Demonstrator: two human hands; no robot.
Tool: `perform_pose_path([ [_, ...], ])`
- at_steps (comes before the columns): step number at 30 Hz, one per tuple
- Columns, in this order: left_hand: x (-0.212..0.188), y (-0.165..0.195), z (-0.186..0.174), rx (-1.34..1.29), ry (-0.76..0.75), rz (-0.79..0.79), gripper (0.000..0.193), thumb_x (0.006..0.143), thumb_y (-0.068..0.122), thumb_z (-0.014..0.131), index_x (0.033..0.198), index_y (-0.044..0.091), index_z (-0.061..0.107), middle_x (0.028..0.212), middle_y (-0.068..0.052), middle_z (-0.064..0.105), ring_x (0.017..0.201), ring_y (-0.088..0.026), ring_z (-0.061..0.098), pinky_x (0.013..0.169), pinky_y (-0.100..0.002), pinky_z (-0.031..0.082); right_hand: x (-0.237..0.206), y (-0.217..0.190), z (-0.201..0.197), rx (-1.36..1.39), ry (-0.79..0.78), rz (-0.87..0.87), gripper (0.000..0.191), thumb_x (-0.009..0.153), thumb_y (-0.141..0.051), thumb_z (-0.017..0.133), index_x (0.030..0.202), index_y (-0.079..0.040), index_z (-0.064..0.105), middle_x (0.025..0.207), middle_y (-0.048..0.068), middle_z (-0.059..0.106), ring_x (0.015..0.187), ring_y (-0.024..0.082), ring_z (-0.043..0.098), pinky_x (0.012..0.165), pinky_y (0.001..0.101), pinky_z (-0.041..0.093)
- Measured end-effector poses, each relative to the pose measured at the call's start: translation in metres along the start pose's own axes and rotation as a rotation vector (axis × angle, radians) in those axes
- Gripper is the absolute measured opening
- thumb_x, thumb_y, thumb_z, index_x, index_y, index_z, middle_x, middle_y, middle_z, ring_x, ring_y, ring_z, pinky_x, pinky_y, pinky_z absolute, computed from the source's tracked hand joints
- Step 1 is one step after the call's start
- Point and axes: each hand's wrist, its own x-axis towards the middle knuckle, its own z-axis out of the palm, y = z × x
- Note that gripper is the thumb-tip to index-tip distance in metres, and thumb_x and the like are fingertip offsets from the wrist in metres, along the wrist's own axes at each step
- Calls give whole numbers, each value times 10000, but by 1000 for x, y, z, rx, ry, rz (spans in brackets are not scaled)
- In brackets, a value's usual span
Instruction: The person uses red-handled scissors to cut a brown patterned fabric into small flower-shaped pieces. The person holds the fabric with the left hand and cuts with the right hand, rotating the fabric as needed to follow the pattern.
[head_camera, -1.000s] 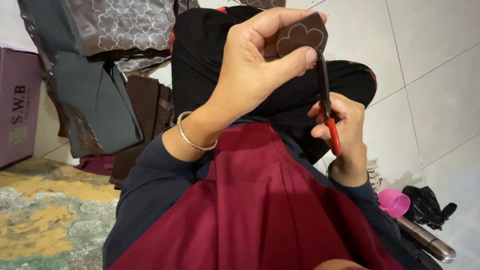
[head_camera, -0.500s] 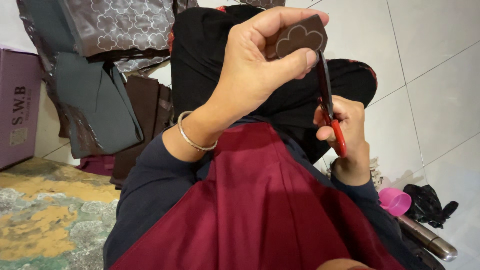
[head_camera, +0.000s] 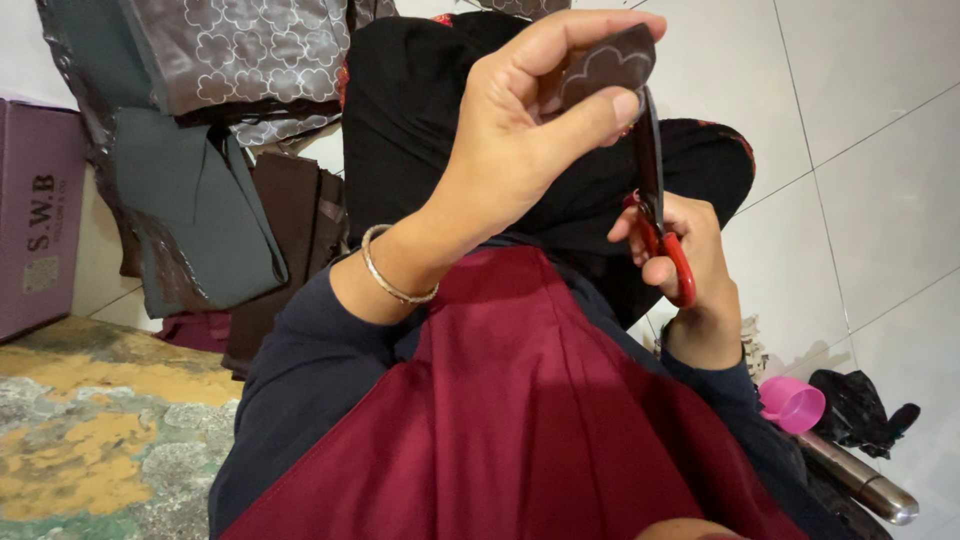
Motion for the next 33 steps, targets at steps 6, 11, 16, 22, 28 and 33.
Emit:
perform_pose_path([
  [6,3,3,-3,52,23,24,199,1149,-7,632,1347,10,654,1066,-28,677,894,-64,643,842,-224,582,1,-7,0,29,13,-9,1049,727,-958,594,1150,1,623,882,-16,577,761,62,505,681,225,413],
  [11,2,12,2,130,-15,5,312,1052,-32,628,1356,28,593,1100,-2,667,949,-48,642,860,-194,567,3,-18,-7,-119,133,47,985,669,-914,651,1032,2,659,743,-43,489,661,60,440,602,237,319],
  [16,3,11,3,217,-44,51,275,1047,-41,691,1290,20,577,1116,-7,692,984,-43,684,900,-183,579,3,-20,-10,-184,107,-36,904,715,-869,672,943,5,673,759,-41,499,667,48,461,597,223,318],
  [22,1,-2,0,222,-43,45,147,1075,-5,745,1179,-4,641,1003,-1,692,908,-19,638,824,-166,532,-1,-13,-6,-81,135,-34,887,704,-851,692,922,9,677,716,-40,493,617,43,430,566,225,281],
  [28,1,-7,5,149,-21,18,128,1051,10,735,1136,-9,642,909,-8,691,778,-33,662,713,-181,563,0,-9,5,2,147,0,926,678,-878,666,923,16,663,678,-44,502,582,42,438,552,222,290],
  [33,-2,-3,11,168,-19,-11,98,1036,-8,728,1101,-19,654,899,-24,697,783,-40,663,704,-185,552,10,-27,7,-81,59,-28,1064,708,-992,513,1049,7,651,800,-24,530,710,66,492,644,221,391],
])
